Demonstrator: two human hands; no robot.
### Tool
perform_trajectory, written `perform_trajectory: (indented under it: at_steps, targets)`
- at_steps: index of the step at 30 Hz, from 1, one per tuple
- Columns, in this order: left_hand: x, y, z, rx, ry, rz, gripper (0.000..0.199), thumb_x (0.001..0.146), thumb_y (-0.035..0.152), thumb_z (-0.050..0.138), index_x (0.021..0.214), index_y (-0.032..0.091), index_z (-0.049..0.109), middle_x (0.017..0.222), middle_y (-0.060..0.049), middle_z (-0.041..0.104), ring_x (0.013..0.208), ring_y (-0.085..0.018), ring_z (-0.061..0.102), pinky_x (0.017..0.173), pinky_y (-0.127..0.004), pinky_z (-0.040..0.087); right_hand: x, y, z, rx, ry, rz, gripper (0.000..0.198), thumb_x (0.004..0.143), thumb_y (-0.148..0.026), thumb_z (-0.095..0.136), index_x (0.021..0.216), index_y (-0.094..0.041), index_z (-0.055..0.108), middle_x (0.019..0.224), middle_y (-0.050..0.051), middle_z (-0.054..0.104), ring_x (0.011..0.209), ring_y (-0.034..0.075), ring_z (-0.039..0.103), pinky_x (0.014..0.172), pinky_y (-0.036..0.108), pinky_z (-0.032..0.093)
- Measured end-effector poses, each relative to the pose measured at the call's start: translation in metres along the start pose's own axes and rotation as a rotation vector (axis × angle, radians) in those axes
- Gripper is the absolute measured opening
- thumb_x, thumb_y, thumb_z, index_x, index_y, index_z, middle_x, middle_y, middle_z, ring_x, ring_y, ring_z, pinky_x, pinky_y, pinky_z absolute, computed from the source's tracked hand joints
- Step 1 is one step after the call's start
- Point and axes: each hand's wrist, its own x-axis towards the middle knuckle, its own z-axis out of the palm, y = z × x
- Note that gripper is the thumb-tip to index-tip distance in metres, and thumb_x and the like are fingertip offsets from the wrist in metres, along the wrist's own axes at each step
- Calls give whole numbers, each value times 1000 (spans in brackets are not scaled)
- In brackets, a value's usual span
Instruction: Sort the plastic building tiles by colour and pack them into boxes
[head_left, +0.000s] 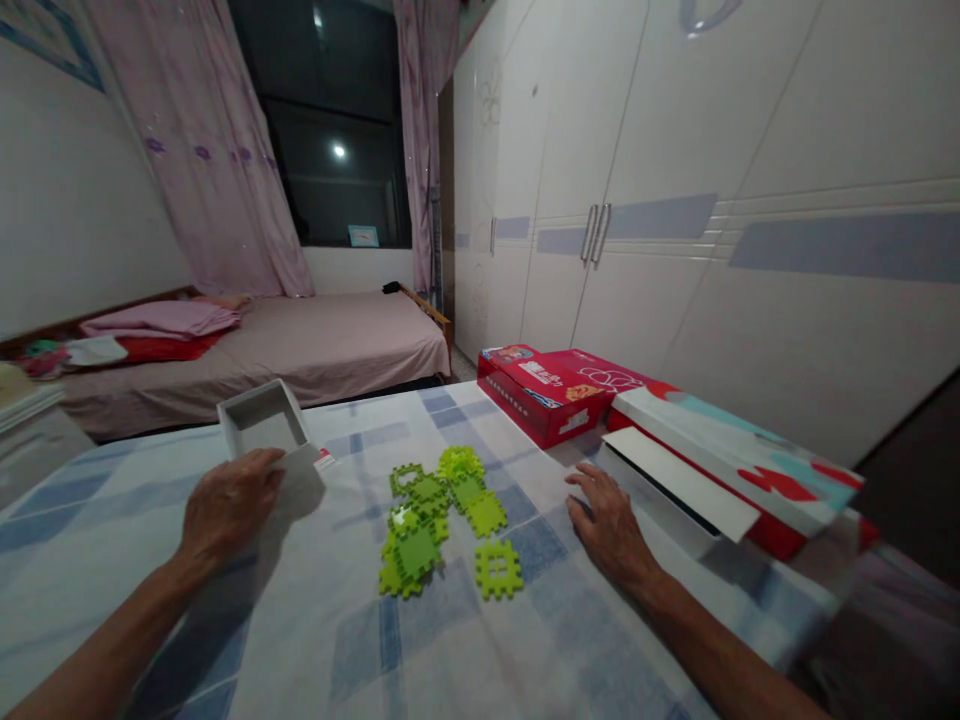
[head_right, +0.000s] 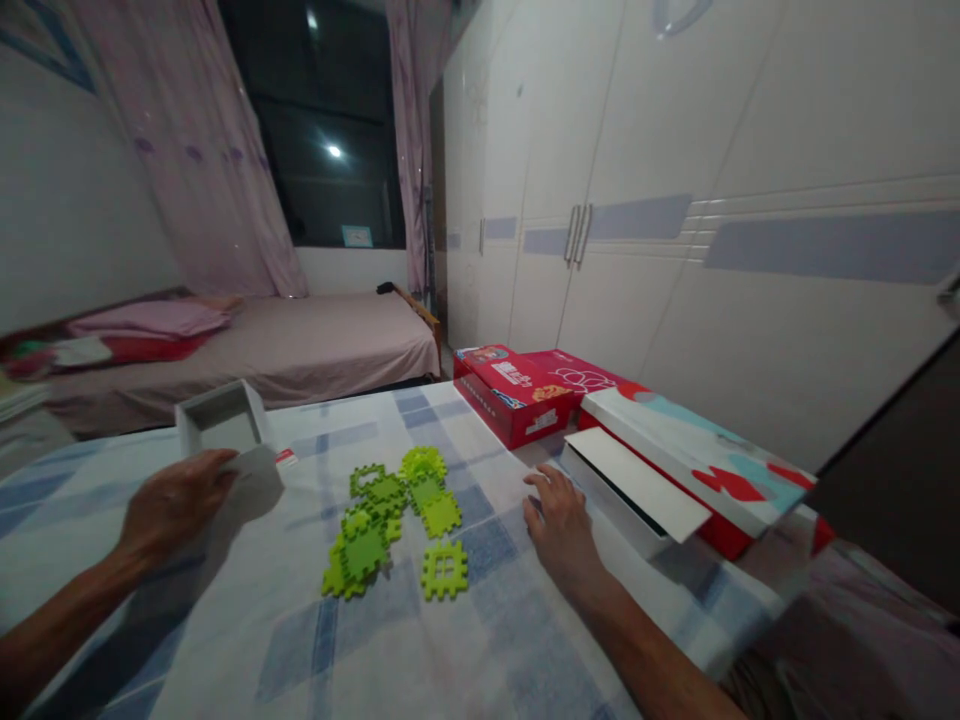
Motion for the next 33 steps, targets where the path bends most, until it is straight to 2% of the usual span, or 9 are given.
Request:
perform_trajectory:
  at_steps: [5, 9, 12, 16, 19, 21, 24, 29, 33]
  targets:
    - [1, 98, -52, -268, 144, 287, 22, 86, 28, 46, 97, 17, 62, 93, -8, 69, 83, -23, 64, 76, -35, 49, 2, -35, -27, 307, -51, 125, 27, 83, -32, 47, 103, -18, 57, 118, 11, 57, 112, 24, 52, 95, 43, 42]
    - [-19, 193, -89, -365, 46, 496, 16, 85, 17, 50, 95, 21, 62, 84, -3, 68, 80, -20, 62, 75, -35, 49, -5, -75, -53, 622, -284, 328, 42, 87, -47, 44, 119, -20, 50, 118, 9, 58, 97, 19, 59, 83, 36, 49]
    - [-38, 246, -98, -417, -31, 644, 15, 86, 15, 49, 91, 22, 61, 77, 0, 65, 74, -19, 60, 79, -39, 49, -10, -92, -62, 743, -307, 358, 45, 90, -49, 37, 122, -20, 48, 117, 8, 59, 94, 18, 59, 82, 34, 49]
    - [-55, 280, -95, -468, 12, 742, 19, 87, 13, 48, 101, 19, 59, 81, 0, 66, 76, -17, 60, 95, -46, 44, -10, -80, -64, 669, -268, 396, 38, 85, -35, 44, 117, -18, 53, 107, 6, 64, 91, 18, 59, 84, 34, 49]
    - [-58, 281, -91, -561, 94, 779, 25, 87, 13, 48, 110, 20, 57, 104, -4, 66, 93, -19, 60, 93, -41, 47, -5, -50, -69, 542, -302, 399, 38, 80, -31, 44, 110, -16, 60, 99, 6, 67, 89, 20, 61, 82, 35, 49]
    - [-56, 270, -87, -594, 145, 727, 30, 85, 14, 50, 114, 20, 56, 119, -7, 60, 107, -22, 56, 91, -39, 48, -3, -31, -74, 425, -309, 368, 38, 79, -32, 42, 107, -17, 63, 96, 6, 68, 87, 22, 63, 79, 36, 50]
    - [-48, 240, -75, -562, 155, 595, 30, 83, 14, 51, 113, 19, 57, 124, -11, 57, 113, -24, 53, 93, -43, 48, -4, -14, -77, 234, -307, 355, 41, 83, -34, 36, 109, -17, 63, 93, 7, 69, 80, 22, 64, 76, 38, 50]
    - [-37, 177, -37, -532, 133, 376, 25, 86, 24, 50, 109, 19, 59, 125, -11, 55, 109, -24, 55, 91, -42, 50, -18, -19, -75, 24, -98, 149, 44, 87, -43, 39, 116, -15, 57, 119, 12, 61, 113, 25, 54, 100, 43, 39]
    - [-34, 139, -4, -595, 145, 197, 28, 88, 35, 46, 106, 19, 60, 124, -11, 54, 112, -26, 54, 96, -45, 46, -25, -9, -90, -143, 111, 111, 43, 88, -44, 39, 117, -15, 55, 120, 13, 59, 114, 26, 52, 99, 44, 39]
